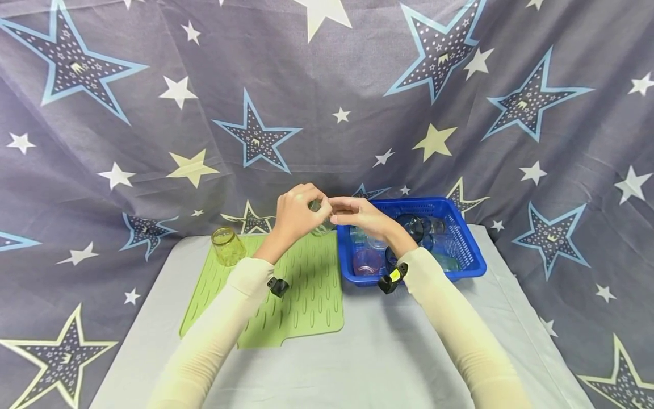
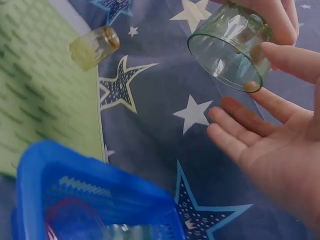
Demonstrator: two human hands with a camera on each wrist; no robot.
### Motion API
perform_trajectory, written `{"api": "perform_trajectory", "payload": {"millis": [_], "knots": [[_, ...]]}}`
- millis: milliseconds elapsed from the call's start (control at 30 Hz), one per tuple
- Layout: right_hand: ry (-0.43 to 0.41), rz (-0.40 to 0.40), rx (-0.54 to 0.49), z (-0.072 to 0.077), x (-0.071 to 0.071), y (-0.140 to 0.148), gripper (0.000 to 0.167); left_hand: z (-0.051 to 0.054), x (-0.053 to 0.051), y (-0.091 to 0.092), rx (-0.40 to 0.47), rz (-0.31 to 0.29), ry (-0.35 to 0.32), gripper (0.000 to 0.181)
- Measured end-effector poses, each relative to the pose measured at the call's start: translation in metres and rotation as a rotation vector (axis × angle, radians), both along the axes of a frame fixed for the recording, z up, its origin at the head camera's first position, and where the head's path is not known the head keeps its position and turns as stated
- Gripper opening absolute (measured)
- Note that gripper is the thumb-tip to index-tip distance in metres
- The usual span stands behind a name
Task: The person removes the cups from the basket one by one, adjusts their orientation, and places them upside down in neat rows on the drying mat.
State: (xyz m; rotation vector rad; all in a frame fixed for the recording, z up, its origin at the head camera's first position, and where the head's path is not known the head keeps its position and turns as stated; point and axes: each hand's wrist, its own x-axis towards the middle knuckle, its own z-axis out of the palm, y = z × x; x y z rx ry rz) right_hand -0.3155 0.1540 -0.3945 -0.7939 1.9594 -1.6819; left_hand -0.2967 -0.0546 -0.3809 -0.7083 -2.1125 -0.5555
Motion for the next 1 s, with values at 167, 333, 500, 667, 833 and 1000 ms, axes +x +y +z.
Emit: {"api": "perform_trajectory", "payload": {"millis": [167, 333, 500, 667, 833, 1000], "knots": [[0.139, -0.013, 0.219, 0.008, 0.002, 0.002, 0.061, -0.001, 0.000, -0.008, -0.056, 0.037, -0.001, 0.017], [0.283, 0.019, 0.443, 0.010, 0.000, 0.005, 0.066, -0.004, -0.003, -0.019, -0.107, 0.083, -0.002, 0.018], [0.403, 0.058, 0.632, 0.009, 0.000, 0.008, 0.065, -0.010, -0.006, -0.032, -0.146, 0.113, -0.007, 0.019], [0.462, 0.127, 0.798, 0.005, 0.001, 0.010, 0.066, -0.017, -0.010, -0.046, -0.173, 0.158, -0.013, 0.021], [0.467, 0.184, 0.912, -0.003, 0.002, 0.011, 0.070, -0.023, -0.013, -0.058, -0.198, 0.193, -0.031, 0.021], [0.484, 0.232, 0.951, -0.012, 0.003, 0.011, 0.069, -0.028, -0.015, -0.068, -0.228, 0.233, -0.073, 0.019]]}}
